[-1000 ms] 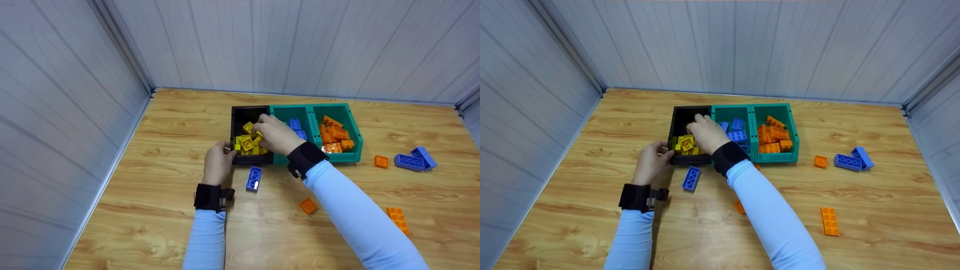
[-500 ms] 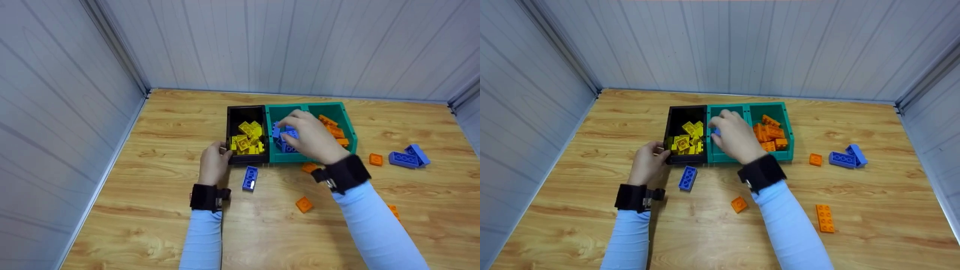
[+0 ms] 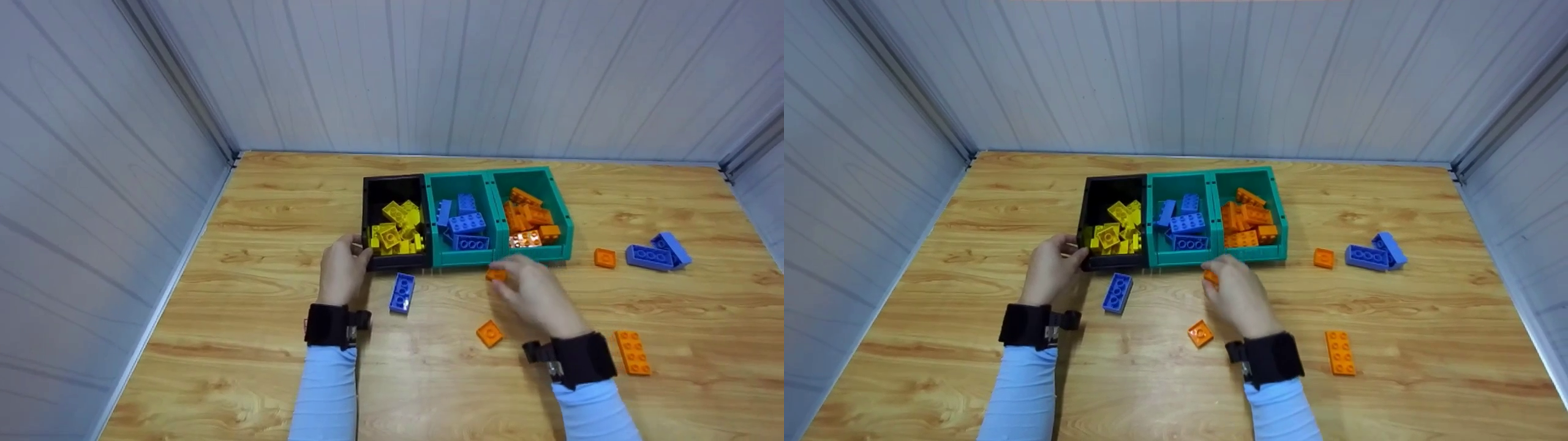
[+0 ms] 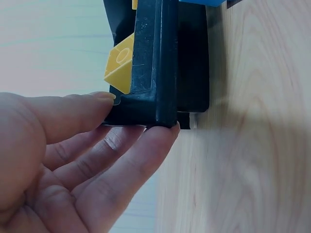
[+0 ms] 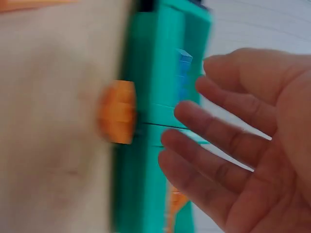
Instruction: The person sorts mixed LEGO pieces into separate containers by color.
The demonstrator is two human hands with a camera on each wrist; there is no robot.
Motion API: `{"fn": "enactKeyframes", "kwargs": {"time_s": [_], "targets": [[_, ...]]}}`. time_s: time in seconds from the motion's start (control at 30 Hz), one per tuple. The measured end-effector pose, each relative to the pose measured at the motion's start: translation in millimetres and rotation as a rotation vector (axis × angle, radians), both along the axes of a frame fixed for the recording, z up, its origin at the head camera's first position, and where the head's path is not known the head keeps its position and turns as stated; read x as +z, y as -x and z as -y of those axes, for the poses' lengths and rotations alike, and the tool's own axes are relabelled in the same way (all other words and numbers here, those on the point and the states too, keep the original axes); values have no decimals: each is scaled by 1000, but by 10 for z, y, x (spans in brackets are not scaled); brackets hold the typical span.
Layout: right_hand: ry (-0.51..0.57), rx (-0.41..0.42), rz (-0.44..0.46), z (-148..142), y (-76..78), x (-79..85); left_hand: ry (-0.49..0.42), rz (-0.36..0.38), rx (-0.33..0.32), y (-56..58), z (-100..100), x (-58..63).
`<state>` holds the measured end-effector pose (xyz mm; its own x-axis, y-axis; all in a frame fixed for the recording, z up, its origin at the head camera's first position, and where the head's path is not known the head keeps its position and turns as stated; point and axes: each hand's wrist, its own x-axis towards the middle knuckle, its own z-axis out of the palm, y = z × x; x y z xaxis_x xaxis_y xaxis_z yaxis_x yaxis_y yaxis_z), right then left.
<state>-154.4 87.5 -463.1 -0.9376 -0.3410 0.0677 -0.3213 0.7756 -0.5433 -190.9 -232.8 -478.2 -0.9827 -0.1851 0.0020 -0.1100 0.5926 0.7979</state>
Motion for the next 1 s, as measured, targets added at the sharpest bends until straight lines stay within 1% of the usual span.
{"fn": "enactKeyframes", "kwargs": {"time_s": [0.1, 0.2, 0.33, 0.47, 0.53, 0.63, 0.73, 0.8, 0.9, 1.0], "targets": [[-35, -5, -2, 5, -44, -168, -3, -4, -7, -7, -10, -10], [-56, -3, -26, 0, -92, -288, -7, -6, -15, -13, -17, -13], [-74, 6, -70, -11, -140, -362, -3, -13, -12, -5, -9, -9], [-76, 14, -82, -41, -174, -343, -1, 2, -1, 0, 4, 7], [-73, 13, -72, -66, -195, -312, 4, 7, -3, -3, 10, 11], [-77, 12, -53, -115, -220, -251, 15, -4, -12, -13, 17, 13], [-82, -13, -29, -178, -227, -185, 24, -20, -19, -17, 16, 14], [-81, -36, -26, -221, -217, -162, 25, -17, -20, -18, 11, 16], [-74, -59, -27, -270, -194, -166, 25, -12, -19, -14, 5, 13], [-77, -39, -2, -277, -178, -191, 22, -5, -13, -7, -1, 8]]}}
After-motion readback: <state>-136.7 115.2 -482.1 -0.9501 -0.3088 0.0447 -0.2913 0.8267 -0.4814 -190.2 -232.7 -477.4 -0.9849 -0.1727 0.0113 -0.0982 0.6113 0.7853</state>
